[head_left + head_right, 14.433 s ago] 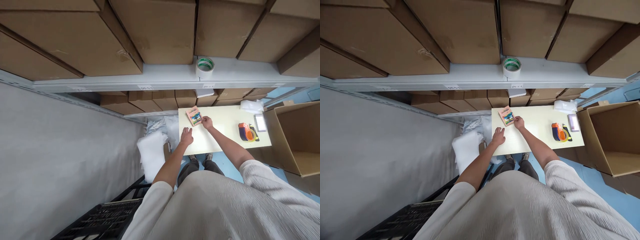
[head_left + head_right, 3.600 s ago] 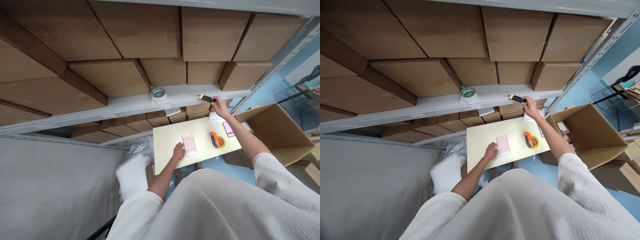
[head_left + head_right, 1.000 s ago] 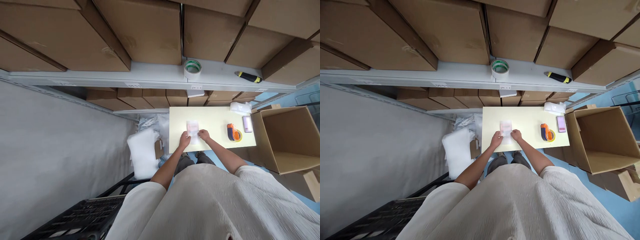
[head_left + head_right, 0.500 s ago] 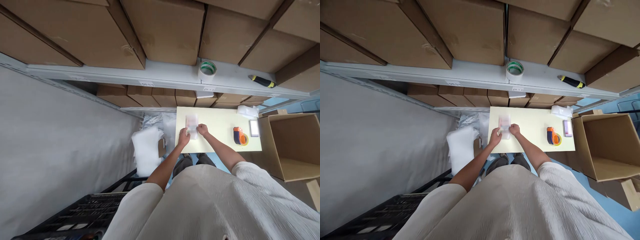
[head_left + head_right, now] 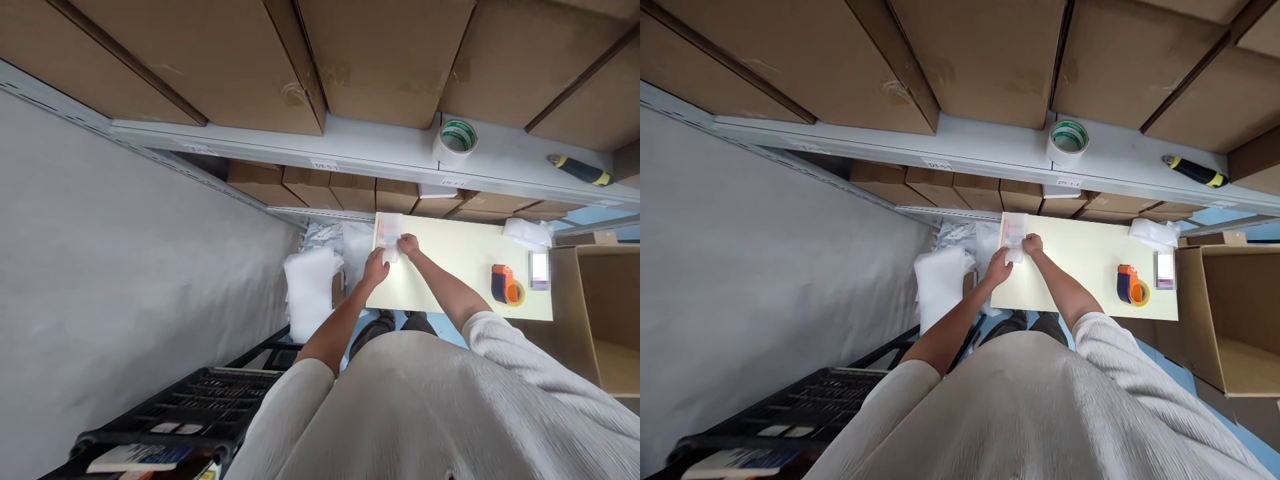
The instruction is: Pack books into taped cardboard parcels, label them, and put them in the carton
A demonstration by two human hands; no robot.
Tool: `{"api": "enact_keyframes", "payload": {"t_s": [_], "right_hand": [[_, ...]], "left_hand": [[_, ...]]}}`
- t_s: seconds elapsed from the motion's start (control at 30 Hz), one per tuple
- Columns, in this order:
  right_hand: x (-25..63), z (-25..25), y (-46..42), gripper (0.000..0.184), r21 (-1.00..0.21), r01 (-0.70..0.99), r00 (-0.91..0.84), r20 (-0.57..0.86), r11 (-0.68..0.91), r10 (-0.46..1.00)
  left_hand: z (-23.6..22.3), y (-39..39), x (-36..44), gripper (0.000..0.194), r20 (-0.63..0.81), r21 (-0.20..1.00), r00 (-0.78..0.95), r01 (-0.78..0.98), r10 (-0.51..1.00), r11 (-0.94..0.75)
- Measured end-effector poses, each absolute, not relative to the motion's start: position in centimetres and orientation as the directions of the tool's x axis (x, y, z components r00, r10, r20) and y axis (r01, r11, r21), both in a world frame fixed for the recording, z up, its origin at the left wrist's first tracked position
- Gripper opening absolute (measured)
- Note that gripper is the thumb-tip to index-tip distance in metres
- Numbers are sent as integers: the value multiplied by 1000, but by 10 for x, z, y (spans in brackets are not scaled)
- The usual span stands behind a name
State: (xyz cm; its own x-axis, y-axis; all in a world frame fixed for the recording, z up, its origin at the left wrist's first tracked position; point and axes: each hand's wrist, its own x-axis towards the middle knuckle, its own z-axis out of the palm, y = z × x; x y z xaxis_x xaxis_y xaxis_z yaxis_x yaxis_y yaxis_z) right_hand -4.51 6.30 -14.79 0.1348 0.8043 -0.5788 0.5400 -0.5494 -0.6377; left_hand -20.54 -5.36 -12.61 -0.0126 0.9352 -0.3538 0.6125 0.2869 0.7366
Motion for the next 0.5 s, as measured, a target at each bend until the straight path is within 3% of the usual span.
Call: {"api": "enact_keyframes", "payload": {"t_s": [0.2,0.5], "right_hand": [[-38,-144,63,17,-631,545,150,-575,-553,804],[-13,-129,29,27,-627,492,133,-631,-603,764]], "left_hand": [[-132,-59,-204,63,-364,729,47,636,930,253],[-118,-48,-206,65,-429,607,104,769,897,201]]}}
